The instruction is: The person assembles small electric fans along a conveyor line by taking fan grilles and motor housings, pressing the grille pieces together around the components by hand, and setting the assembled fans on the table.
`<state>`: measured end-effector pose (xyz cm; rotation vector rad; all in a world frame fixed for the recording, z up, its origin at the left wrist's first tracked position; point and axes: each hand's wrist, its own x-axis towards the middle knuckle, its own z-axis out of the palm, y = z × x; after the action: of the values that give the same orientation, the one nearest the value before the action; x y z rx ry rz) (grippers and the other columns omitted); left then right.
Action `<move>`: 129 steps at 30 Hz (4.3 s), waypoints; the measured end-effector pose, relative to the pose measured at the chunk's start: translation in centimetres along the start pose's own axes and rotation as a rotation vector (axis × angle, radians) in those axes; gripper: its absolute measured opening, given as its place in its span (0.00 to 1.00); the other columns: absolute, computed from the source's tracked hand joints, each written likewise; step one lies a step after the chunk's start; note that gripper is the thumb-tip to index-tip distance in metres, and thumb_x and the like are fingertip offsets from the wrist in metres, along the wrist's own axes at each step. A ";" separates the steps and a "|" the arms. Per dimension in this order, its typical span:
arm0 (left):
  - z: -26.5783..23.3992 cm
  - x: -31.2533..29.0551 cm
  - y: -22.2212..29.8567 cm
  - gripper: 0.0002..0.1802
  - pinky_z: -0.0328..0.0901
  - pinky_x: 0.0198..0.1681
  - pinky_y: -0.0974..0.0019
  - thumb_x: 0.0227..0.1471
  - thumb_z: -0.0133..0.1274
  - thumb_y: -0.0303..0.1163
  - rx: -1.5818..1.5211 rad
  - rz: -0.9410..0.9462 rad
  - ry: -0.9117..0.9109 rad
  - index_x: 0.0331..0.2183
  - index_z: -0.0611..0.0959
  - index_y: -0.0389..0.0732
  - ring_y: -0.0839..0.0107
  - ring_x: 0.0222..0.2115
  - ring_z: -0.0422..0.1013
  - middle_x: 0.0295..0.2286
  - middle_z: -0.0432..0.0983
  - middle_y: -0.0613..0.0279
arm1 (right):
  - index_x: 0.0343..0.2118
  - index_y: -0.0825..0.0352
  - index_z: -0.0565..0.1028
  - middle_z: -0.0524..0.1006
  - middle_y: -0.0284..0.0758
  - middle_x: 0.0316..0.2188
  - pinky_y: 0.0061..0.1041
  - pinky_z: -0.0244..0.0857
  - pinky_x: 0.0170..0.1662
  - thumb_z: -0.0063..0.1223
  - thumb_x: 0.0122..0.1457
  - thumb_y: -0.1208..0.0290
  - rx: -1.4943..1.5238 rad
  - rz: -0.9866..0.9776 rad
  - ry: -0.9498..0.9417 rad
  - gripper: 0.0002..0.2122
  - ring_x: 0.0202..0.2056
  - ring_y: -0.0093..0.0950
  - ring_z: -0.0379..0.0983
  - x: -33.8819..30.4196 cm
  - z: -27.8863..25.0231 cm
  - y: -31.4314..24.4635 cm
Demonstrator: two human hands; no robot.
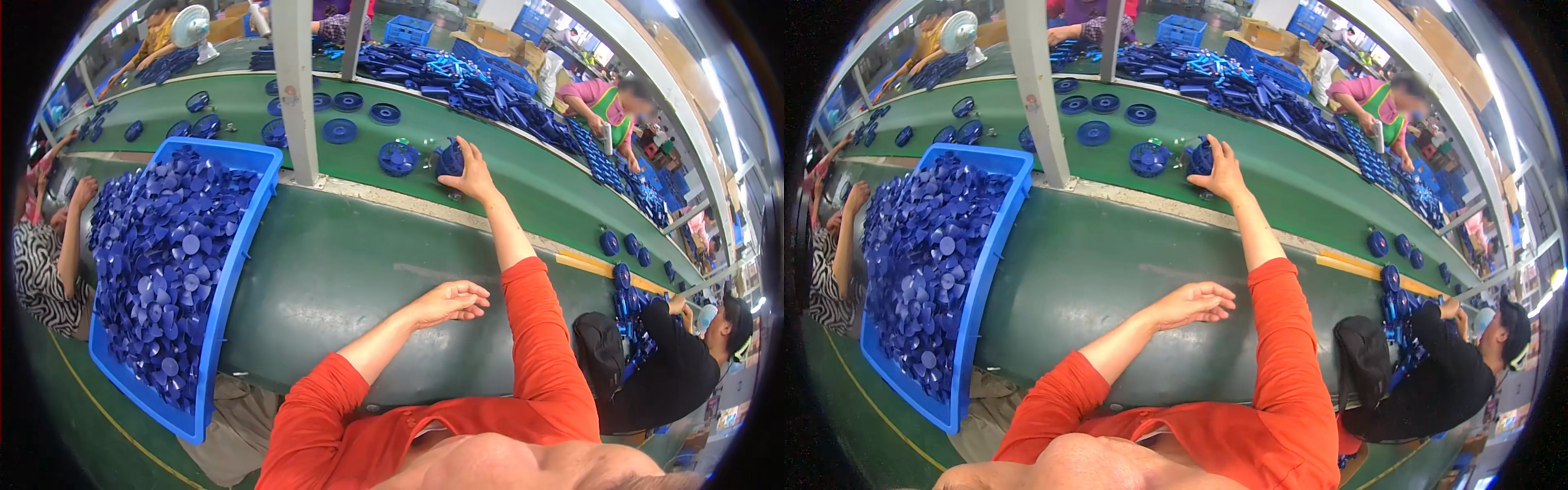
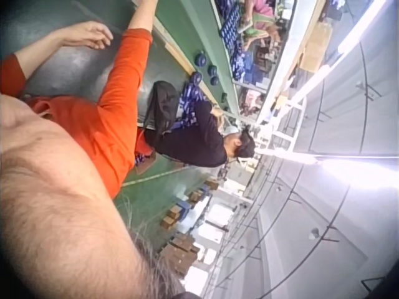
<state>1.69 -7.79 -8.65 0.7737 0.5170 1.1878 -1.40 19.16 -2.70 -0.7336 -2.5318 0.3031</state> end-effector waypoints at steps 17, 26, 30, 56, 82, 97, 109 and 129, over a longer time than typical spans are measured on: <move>0.0 0.2 -0.2 0.17 0.66 0.45 0.71 0.60 0.45 0.35 0.002 0.000 -0.025 0.49 0.71 0.41 0.76 0.41 0.70 0.44 0.71 0.62 | 0.60 0.66 0.56 0.62 0.49 0.55 0.35 0.52 0.61 0.71 0.35 0.63 0.317 -0.066 0.122 0.46 0.58 0.43 0.58 -1.0 -1.2 -3.1; 0.5 0.0 0.4 0.19 0.67 0.45 0.69 0.58 0.50 0.36 -0.028 -0.029 0.025 0.50 0.70 0.43 0.74 0.42 0.70 0.45 0.71 0.63 | 0.61 0.61 0.54 0.55 0.52 0.59 0.38 0.47 0.63 0.71 0.34 0.66 0.489 -0.525 -0.255 0.48 0.62 0.48 0.48 -4.2 2.8 -18.0; 1.0 -0.3 0.7 0.22 0.68 0.45 0.66 0.56 0.52 0.33 -0.060 -0.008 0.137 0.52 0.68 0.43 0.72 0.43 0.70 0.44 0.71 0.64 | 0.62 0.57 0.54 0.46 0.53 0.62 0.39 0.46 0.63 0.70 0.37 0.64 0.415 -0.645 -0.413 0.46 0.63 0.50 0.46 -5.2 3.7 -21.5; -0.3 0.2 -1.1 0.14 0.66 0.44 0.70 0.60 0.45 0.35 0.213 0.017 -0.029 0.45 0.70 0.39 0.74 0.42 0.71 0.41 0.73 0.62 | 0.49 0.63 0.72 0.66 0.42 0.54 0.35 0.64 0.52 0.64 0.48 0.61 0.387 -0.365 -0.444 0.25 0.53 0.37 0.65 -4.1 1.2 -13.2; -0.1 -0.5 -3.1 0.22 0.59 0.54 0.61 0.55 0.49 0.28 0.339 0.278 0.301 0.52 0.69 0.35 0.65 0.52 0.64 0.49 0.70 0.54 | 0.41 0.71 0.75 0.75 0.41 0.36 0.32 0.75 0.20 0.57 0.51 0.68 0.903 0.111 0.003 0.16 0.27 0.31 0.77 11.5 10.3 -13.9; -0.5 -0.4 -1.8 0.17 0.70 0.40 0.64 0.58 0.46 0.36 -0.059 0.086 0.073 0.44 0.75 0.35 0.67 0.35 0.73 0.40 0.74 0.56 | 0.49 0.58 0.73 0.70 0.45 0.49 0.45 0.60 0.52 0.51 0.51 0.44 0.079 -0.101 -0.089 0.27 0.52 0.45 0.63 8.8 14.5 -19.0; -1.6 -0.1 -4.3 0.26 0.60 0.53 0.59 0.46 0.59 0.34 0.652 0.272 0.268 0.47 0.75 0.35 0.61 0.50 0.67 0.47 0.73 0.52 | 0.41 0.56 0.78 0.78 0.43 0.36 0.40 0.68 0.45 0.49 0.51 0.68 0.281 -0.046 0.034 0.14 0.38 0.44 0.74 8.4 11.4 -13.2; 0.2 0.8 -2.4 0.19 0.64 0.48 0.67 0.55 0.49 0.27 0.480 0.246 0.042 0.49 0.72 0.34 0.73 0.44 0.69 0.44 0.73 0.61 | 0.56 0.54 0.66 0.70 0.47 0.46 0.37 0.62 0.53 0.62 0.46 0.53 0.366 -0.077 -0.013 0.33 0.48 0.42 0.67 3.9 6.2 -9.5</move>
<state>3.61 -7.48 -10.32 1.2515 0.7729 1.3263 -11.62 12.88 -3.34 -0.4906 -2.4109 0.7221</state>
